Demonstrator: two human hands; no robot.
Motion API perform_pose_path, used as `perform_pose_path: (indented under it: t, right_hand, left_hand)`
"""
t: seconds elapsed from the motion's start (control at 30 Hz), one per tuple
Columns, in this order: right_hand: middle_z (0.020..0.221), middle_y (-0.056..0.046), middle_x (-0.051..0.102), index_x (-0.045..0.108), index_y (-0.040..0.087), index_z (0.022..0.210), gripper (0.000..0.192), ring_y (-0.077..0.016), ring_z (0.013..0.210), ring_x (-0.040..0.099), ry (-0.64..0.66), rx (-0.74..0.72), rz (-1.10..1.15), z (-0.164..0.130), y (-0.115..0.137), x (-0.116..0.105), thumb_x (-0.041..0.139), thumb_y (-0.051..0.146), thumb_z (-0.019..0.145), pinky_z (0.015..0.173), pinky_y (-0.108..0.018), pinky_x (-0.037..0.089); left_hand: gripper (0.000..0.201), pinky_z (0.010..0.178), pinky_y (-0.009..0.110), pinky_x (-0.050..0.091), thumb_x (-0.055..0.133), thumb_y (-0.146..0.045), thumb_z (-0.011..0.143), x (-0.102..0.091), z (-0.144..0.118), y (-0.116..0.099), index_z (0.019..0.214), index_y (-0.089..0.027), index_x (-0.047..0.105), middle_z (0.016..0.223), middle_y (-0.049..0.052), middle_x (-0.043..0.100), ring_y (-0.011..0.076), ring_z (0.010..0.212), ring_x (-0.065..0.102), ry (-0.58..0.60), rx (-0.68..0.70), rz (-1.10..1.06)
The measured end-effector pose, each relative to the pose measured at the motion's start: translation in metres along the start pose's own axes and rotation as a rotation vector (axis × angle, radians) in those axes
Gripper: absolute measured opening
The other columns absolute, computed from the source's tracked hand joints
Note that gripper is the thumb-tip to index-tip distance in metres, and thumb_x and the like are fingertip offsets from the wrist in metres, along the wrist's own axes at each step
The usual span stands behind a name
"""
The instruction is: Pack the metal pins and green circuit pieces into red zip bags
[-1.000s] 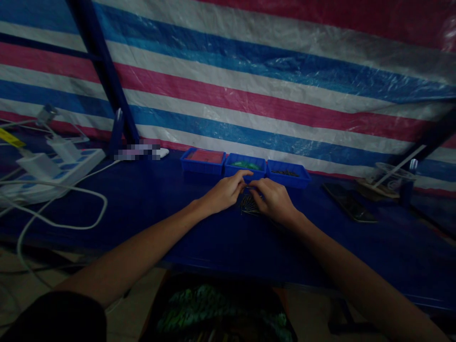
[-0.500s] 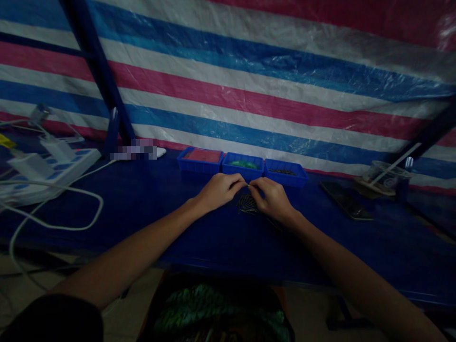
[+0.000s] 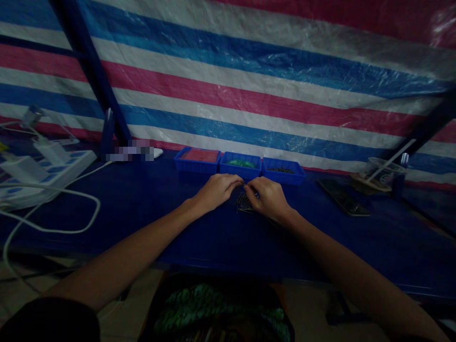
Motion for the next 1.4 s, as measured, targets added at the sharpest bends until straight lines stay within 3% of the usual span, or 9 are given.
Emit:
perform_pose_path:
  t: [0.23, 0.37, 0.5, 0.57, 0.7, 0.83, 1.1, 1.23, 1.4]
  right_hand:
    - [0.063, -0.005, 0.06, 0.057, 0.018, 0.065, 0.03, -0.0146, 0.06, 0.051, -0.099, -0.016, -0.081, 0.004, 0.0, -0.013, 0.04, 0.028, 0.088, 0.058, -0.028, 0.034]
    - [0.067, -0.007, 0.062, 0.06, 0.017, 0.074, 0.028, -0.0172, 0.063, 0.053, -0.313, 0.245, -0.194, 0.002, -0.054, -0.038, 0.04, 0.03, 0.087, 0.059, -0.029, 0.036]
    - [0.075, -0.012, 0.064, 0.061, 0.013, 0.093, 0.027, -0.0244, 0.074, 0.055, -0.244, 0.406, -0.267, -0.004, -0.098, -0.037, 0.049, 0.034, 0.082, 0.065, -0.034, 0.039]
    - [0.079, -0.011, 0.064, 0.061, 0.013, 0.095, 0.025, -0.024, 0.078, 0.055, -0.153, 0.351, -0.179, -0.004, -0.092, -0.023, 0.049, 0.031, 0.083, 0.069, -0.035, 0.04]
    - [0.08, -0.007, 0.063, 0.065, 0.019, 0.088, 0.017, -0.0197, 0.078, 0.054, 0.115, 0.177, 0.038, 0.0, -0.052, 0.017, 0.051, 0.027, 0.082, 0.073, -0.032, 0.04]
    - [0.079, -0.005, 0.062, 0.066, 0.02, 0.079, 0.013, -0.0178, 0.075, 0.053, 0.298, 0.181, 0.102, -0.004, -0.038, 0.043, 0.054, 0.023, 0.078, 0.07, -0.03, 0.039]
    - [0.08, -0.005, 0.059, 0.058, 0.019, 0.073, 0.007, -0.0201, 0.083, 0.049, 0.163, 0.221, 0.22, -0.005, -0.037, 0.035, 0.053, 0.02, 0.078, 0.073, -0.033, 0.038]
    - [0.08, -0.005, 0.059, 0.056, 0.019, 0.076, 0.012, -0.0193, 0.082, 0.049, 0.068, 0.195, 0.27, -0.002, -0.03, 0.023, 0.047, 0.023, 0.084, 0.074, -0.034, 0.039]
    - [0.08, -0.005, 0.059, 0.055, 0.018, 0.081, 0.01, -0.0184, 0.079, 0.051, 0.034, 0.108, 0.274, 0.0, -0.021, 0.012, 0.048, 0.024, 0.084, 0.073, -0.032, 0.04]
  left_hand:
    - [0.027, 0.068, 0.028, 0.046, 0.041, -0.022, 0.088, 0.003, 0.0, 0.006, 0.105, -0.015, 0.061, 0.088, 0.007, 0.069, 0.0157, 0.075, 0.063, -0.016, -0.099, -0.007]
    - [0.034, 0.067, 0.03, 0.044, 0.043, -0.023, 0.086, 0.008, -0.001, 0.018, 0.115, -0.012, 0.055, 0.086, 0.01, 0.068, 0.0169, 0.07, 0.06, 0.001, -0.177, 0.006]
    - [0.026, 0.077, 0.033, 0.043, 0.044, -0.021, 0.084, 0.019, -0.003, 0.02, 0.104, -0.013, 0.06, 0.092, 0.01, 0.065, 0.0197, 0.086, 0.056, 0.121, -0.108, 0.07]
    - [0.024, 0.081, 0.034, 0.042, 0.045, -0.022, 0.084, 0.025, -0.005, 0.019, 0.101, -0.013, 0.06, 0.093, 0.009, 0.063, 0.0203, 0.091, 0.053, 0.179, -0.082, 0.09]
    - [0.024, 0.083, 0.034, 0.04, 0.044, -0.024, 0.087, 0.029, -0.007, 0.016, 0.104, -0.015, 0.058, 0.099, 0.009, 0.061, 0.0204, 0.094, 0.052, 0.239, -0.08, 0.115]
    - [0.025, 0.083, 0.035, 0.039, 0.043, -0.026, 0.088, 0.031, -0.009, 0.017, 0.106, -0.017, 0.057, 0.102, 0.008, 0.06, 0.0206, 0.095, 0.052, 0.256, -0.091, 0.134]
    - [0.023, 0.078, 0.033, 0.041, 0.047, -0.027, 0.086, 0.025, -0.005, 0.016, 0.102, -0.016, 0.058, 0.092, 0.007, 0.063, 0.0203, 0.09, 0.054, 0.177, -0.099, 0.112]
    - [0.021, 0.073, 0.031, 0.041, 0.042, -0.024, 0.087, 0.015, -0.001, 0.009, 0.089, -0.015, 0.061, 0.084, 0.006, 0.064, 0.0171, 0.08, 0.056, 0.084, -0.07, 0.087]
    - [0.023, 0.065, 0.028, 0.04, 0.04, -0.023, 0.088, 0.01, 0.0, 0.011, 0.083, -0.015, 0.062, 0.077, 0.005, 0.064, 0.0153, 0.071, 0.057, 0.032, -0.144, 0.053]
Point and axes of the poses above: each hand's wrist, its own z-axis towards the middle knuckle, its own x-axis out of the palm, y = z × x, the point moved 6 cm from there along z, towards the middle knuckle
